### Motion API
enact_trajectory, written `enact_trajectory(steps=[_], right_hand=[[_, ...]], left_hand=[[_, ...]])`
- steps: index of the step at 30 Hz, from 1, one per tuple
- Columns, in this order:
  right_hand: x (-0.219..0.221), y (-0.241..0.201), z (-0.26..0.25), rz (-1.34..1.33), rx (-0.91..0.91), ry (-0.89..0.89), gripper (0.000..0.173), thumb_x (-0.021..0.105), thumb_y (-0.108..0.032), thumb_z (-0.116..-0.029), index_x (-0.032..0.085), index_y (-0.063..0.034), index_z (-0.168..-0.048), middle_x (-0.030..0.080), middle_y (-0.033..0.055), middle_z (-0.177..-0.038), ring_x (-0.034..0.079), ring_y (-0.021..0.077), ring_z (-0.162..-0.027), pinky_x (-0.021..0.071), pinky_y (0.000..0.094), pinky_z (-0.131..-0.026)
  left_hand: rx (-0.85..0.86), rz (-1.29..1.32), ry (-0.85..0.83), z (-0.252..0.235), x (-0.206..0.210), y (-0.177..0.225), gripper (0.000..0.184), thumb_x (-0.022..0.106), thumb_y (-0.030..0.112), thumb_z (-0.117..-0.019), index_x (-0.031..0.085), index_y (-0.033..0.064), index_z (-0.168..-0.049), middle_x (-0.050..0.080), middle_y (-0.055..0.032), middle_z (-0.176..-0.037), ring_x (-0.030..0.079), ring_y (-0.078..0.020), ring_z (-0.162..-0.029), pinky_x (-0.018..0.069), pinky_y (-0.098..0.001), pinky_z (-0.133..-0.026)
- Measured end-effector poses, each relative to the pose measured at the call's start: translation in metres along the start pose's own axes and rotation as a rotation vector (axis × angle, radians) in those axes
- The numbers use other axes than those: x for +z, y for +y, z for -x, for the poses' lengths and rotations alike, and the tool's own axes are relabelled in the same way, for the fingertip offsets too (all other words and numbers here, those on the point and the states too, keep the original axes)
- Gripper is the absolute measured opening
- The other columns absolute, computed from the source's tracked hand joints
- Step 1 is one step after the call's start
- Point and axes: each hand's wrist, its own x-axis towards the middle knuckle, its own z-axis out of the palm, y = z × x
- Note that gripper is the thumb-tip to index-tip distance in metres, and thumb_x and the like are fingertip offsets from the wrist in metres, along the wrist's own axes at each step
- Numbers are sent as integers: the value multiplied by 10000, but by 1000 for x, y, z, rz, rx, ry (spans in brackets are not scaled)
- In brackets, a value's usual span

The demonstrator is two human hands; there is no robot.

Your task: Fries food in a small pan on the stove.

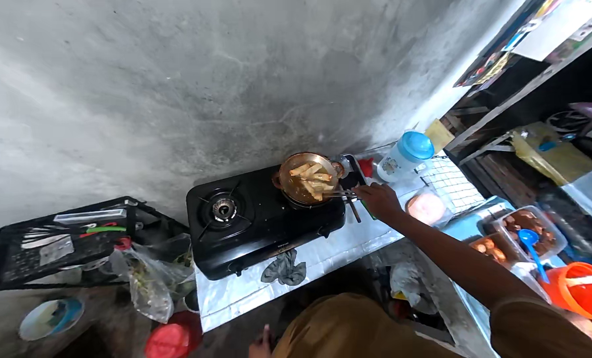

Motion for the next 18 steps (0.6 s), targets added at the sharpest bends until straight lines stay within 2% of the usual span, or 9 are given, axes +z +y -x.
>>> enact_trajectory(steps=[1,2,4,5,7,10,13,16,18], right_hand=[[3,-1,3,7,15,8,310,544,-116,-1036,716,-199,-1280,736,47,-1205,702,314,-972,554,495,-754],[5,-3,7,7,45,10,297,543,-150,-1043,716,-204,-1278,737,41,-1204,704,305,-971,556,489,-749],[6,-14,16,-28,150,-22,305,527,-197,-1057,707,-203,-1303,728,49,-1237,703,309,-1006,560,498,-780],[7,-21,20,-49,211,-45,311,515,-206,-1061,700,-201,-1310,721,52,-1254,700,313,-1028,563,503,-803],[12,-35,28,-79,322,-92,338,489,-218,-1068,682,-210,-1346,708,55,-1290,693,317,-1074,563,511,-843],[22,-56,34,-88,429,-97,370,480,-233,-1070,648,-232,-1400,697,50,-1315,683,313,-1104,561,499,-861],[19,-66,39,-61,471,-66,366,504,-245,-1066,646,-241,-1404,708,36,-1291,693,288,-1075,566,466,-829],[7,-64,45,-72,473,-50,360,547,-237,-1048,660,-236,-1390,719,29,-1261,702,277,-1039,570,448,-801],[1,-60,46,-68,457,-33,360,563,-217,-1033,672,-227,-1376,722,29,-1238,701,271,-1010,567,439,-774]], left_hand=[[40,40,-110,-32,14,-25,544,470,393,-1092,711,-65,-927,685,-221,-805,665,-339,-735,555,-562,-734],[35,53,-258,-55,18,-20,546,418,417,-1102,709,-25,-967,682,-162,-823,647,-280,-744,550,-526,-739],[95,68,-465,-76,27,34,443,364,315,-1119,685,11,-1141,697,-114,-925,654,-219,-804,562,-458,-791],[160,85,-572,-78,38,65,364,351,222,-1109,632,11,-1205,681,-97,-929,647,-194,-786,567,-416,-761],[277,109,-793,-74,69,123,276,398,100,-1068,576,7,-1256,698,-104,-1041,685,-184,-821,595,-383,-743],[365,50,-1027,-64,134,194,333,456,192,-1081,537,44,-1368,657,-125,-1285,699,-223,-1069,601,-439,-902],[319,50,-1049,-49,202,250,467,504,290,-1077,452,48,-1473,630,-177,-1319,687,-284,-1098,590,-491,-904],[189,236,-921,-39,262,282,566,581,205,-1033,367,-6,-1512,607,-238,-1342,650,-320,-1160,549,-496,-972],[152,326,-839,-33,281,298,567,484,211,-1082,284,-63,-1536,544,-304,-1391,581,-365,-1257,494,-504,-1050]])
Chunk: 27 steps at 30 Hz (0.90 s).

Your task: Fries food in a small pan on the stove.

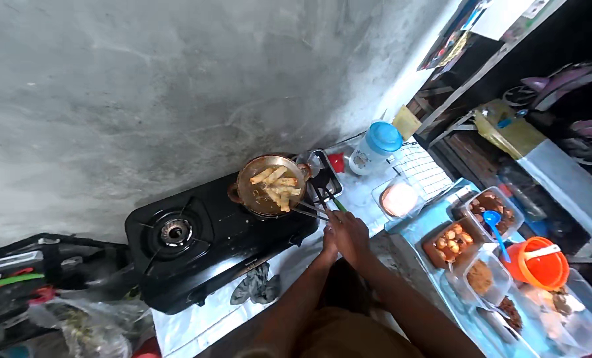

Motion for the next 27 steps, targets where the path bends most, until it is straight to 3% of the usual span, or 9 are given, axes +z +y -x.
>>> enact_trajectory(steps=[2,4,6,12,16,18,19,22,27], right_hand=[[0,8,-3,39,-59,91,325,594,-202,-1015,705,-212,-1321,737,25,-1179,712,251,-948,573,407,-700],[-2,16,-2,62,-108,131,318,598,-172,-1008,717,-204,-1301,742,25,-1162,713,238,-923,567,380,-675],[-6,26,-3,87,-127,134,331,586,-156,-1006,716,-212,-1306,743,11,-1169,714,212,-941,570,350,-697],[-20,50,-15,57,-177,101,397,603,-70,-963,708,-209,-1320,746,11,-1171,709,217,-901,547,352,-652],[-43,63,-25,-35,-167,110,338,600,-107,-979,738,-185,-1277,754,37,-1178,726,247,-944,572,391,-694],[-60,70,-35,-96,-148,150,285,594,-184,-1016,747,-166,-1256,758,55,-1157,730,266,-928,584,418,-702],[-69,74,-41,-119,-140,176,273,597,-208,-1022,748,-159,-1243,758,62,-1137,731,273,-914,588,432,-697],[-98,87,-56,-161,-106,255,289,596,-257,-1035,727,-171,-1279,754,61,-1135,731,283,-921,594,475,-712],[-130,104,-68,-172,-52,347,319,565,-288,-1056,684,-189,-1335,740,70,-1155,733,278,-909,594,500,-699]], left_hand=[[-59,-124,85,30,11,66,446,361,168,-1120,381,-93,-1481,539,-274,-1406,561,-312,-1271,481,-424,-1054],[-291,-209,53,74,9,162,404,353,80,-1115,403,-88,-1478,462,-241,-1514,465,-288,-1384,354,-391,-1144],[-273,-160,102,85,12,193,399,341,74,-1114,414,-122,-1454,458,-273,-1503,471,-290,-1376,345,-358,-1144],[-152,-108,200,66,31,190,313,428,6,-1075,485,-180,-1321,543,-294,-1352,530,-255,-1229,385,-309,-1072],[-159,-17,209,63,42,187,380,360,105,-1118,483,-164,-1356,550,-311,-1367,566,-320,-1249,420,-390,-1089],[-188,31,237,67,49,184,477,261,250,-1147,524,-119,-1296,598,-206,-1083,584,-215,-876,493,-326,-805],[-191,89,247,71,52,181,511,238,296,-1148,547,-100,-1244,554,-136,-921,505,-167,-700,448,-291,-653],[-74,279,226,76,45,154,468,254,361,-1140,513,0,-994,434,4,-644,387,-76,-462,359,-211,-436],[174,126,282,117,-40,131,425,332,329,-1126,593,21,-1260,518,15,-705,440,-81,-517,413,-252,-468]])
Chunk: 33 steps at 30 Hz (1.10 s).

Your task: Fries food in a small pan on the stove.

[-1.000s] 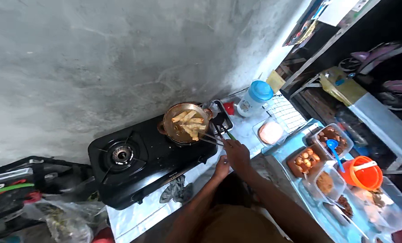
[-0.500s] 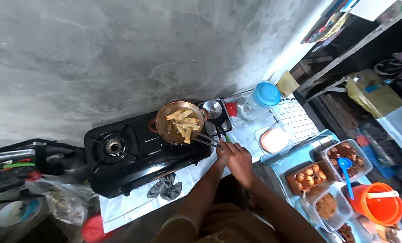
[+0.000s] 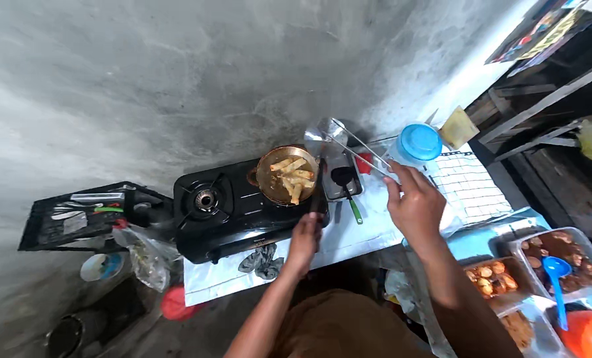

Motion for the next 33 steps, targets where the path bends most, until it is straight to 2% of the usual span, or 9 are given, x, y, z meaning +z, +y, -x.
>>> enact_trajectory(steps=[3,6,10,14,17,22,25,30,33], right_hand=[[13,-1,4,51,-40,-142,302,562,-244,-1051,683,-142,-1308,727,121,-1151,721,345,-970,581,542,-735],[48,-12,16,95,-187,-322,283,571,-194,-1041,700,-144,-1288,725,111,-1187,705,346,-1036,573,530,-790],[82,-32,25,199,-413,-332,324,552,-43,-996,705,-138,-1265,728,93,-1197,697,331,-1047,553,503,-788],[103,-46,28,278,-473,-327,351,517,-10,-998,701,-148,-1262,723,73,-1201,682,323,-1063,532,494,-783],[122,-51,35,297,-452,-318,377,517,-13,-995,697,-171,-1285,716,59,-1241,680,319,-1076,529,491,-795],[147,-39,53,279,-424,-235,389,536,-25,-992,712,-212,-1285,730,4,-1254,704,286,-1022,534,471,-767],[152,-31,61,236,-351,-191,336,533,-110,-1033,723,-243,-1276,738,-18,-1244,709,268,-1010,537,456,-753],[149,-28,64,87,-149,-252,295,514,-235,-1069,726,-236,-1275,741,12,-1236,709,291,-1044,549,498,-792],[147,-27,57,10,-31,-325,302,520,-249,-1063,732,-220,-1276,750,54,-1204,714,311,-1061,564,523,-840]], left_hand=[[37,-330,155,15,-70,8,372,440,330,-1100,574,42,-1294,541,-22,-746,495,-136,-583,470,-332,-559],[-17,-517,228,28,-117,5,394,441,376,-1099,563,61,-1301,574,-61,-769,557,-185,-615,516,-393,-595],[-35,-601,243,38,-141,1,389,438,371,-1101,582,66,-1294,601,-96,-814,593,-223,-676,532,-443,-671],[-13,-664,217,39,-151,-11,393,438,397,-1093,599,91,-1281,611,-83,-809,604,-225,-703,532,-457,-698],[-20,-689,207,38,-155,-20,388,435,413,-1091,599,107,-1267,602,-66,-776,601,-219,-681,530,-455,-680],[-18,-699,192,36,-164,-26,394,427,412,-1094,593,102,-1273,611,-76,-785,615,-231,-697,539,-465,-694],[-18,-705,186,35,-171,-26,408,418,422,-1095,590,101,-1279,613,-82,-793,618,-242,-704,538,-471,-695],[-39,-739,173,35,-180,-20,397,417,398,-1100,579,88,-1289,619,-103,-836,623,-259,-749,532,-479,-734],[-47,-748,167,34,-186,-19,395,418,398,-1100,580,97,-1297,624,-106,-845,627,-262,-758,532,-485,-743]])
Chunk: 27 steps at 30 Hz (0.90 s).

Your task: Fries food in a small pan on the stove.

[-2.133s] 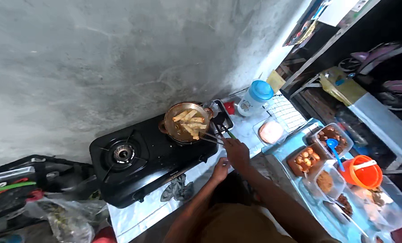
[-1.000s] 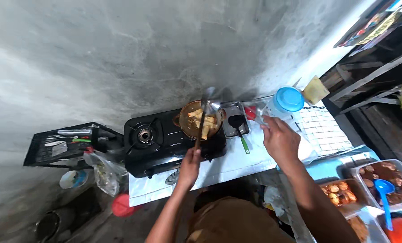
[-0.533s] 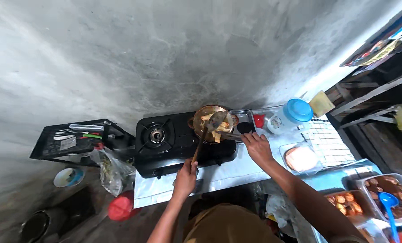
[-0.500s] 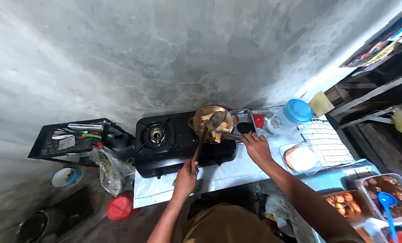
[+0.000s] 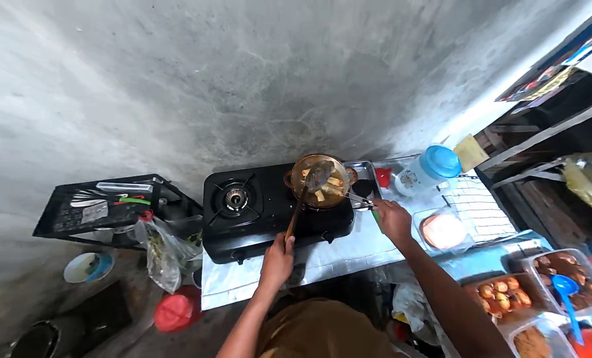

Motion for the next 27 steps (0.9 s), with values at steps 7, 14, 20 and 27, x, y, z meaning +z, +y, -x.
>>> enact_trajectory(steps=[7,14,20,27], right_hand=[[-23,-4,-17,-108,274,-330,370,476,-373,-1086,670,-263,-1381,720,88,-1284,672,328,-1186,501,589,-991],[-14,5,-23,-236,347,-359,352,520,-367,-1074,692,-232,-1350,743,111,-1181,697,312,-1082,517,571,-953],[3,11,-12,-347,402,-315,330,545,-337,-1065,715,-197,-1310,752,100,-1054,698,260,-881,541,509,-846],[15,8,2,-450,418,-241,317,543,-288,-1066,733,-151,-1279,759,97,-1055,699,235,-876,540,485,-851]], left_hand=[[8,-13,-13,-1,-2,-4,418,402,414,-1100,569,106,-1329,654,-121,-881,658,-288,-814,542,-507,-786],[-6,-12,-23,-2,-3,-8,417,407,418,-1098,572,114,-1332,668,-127,-899,669,-298,-844,544,-519,-801],[-3,-28,-23,-1,-4,-6,414,405,414,-1099,573,110,-1323,669,-130,-897,671,-301,-848,544,-517,-804],[6,-45,-17,-1,-4,-7,418,406,412,-1097,575,110,-1332,672,-131,-894,674,-297,-832,549,-521,-795]])
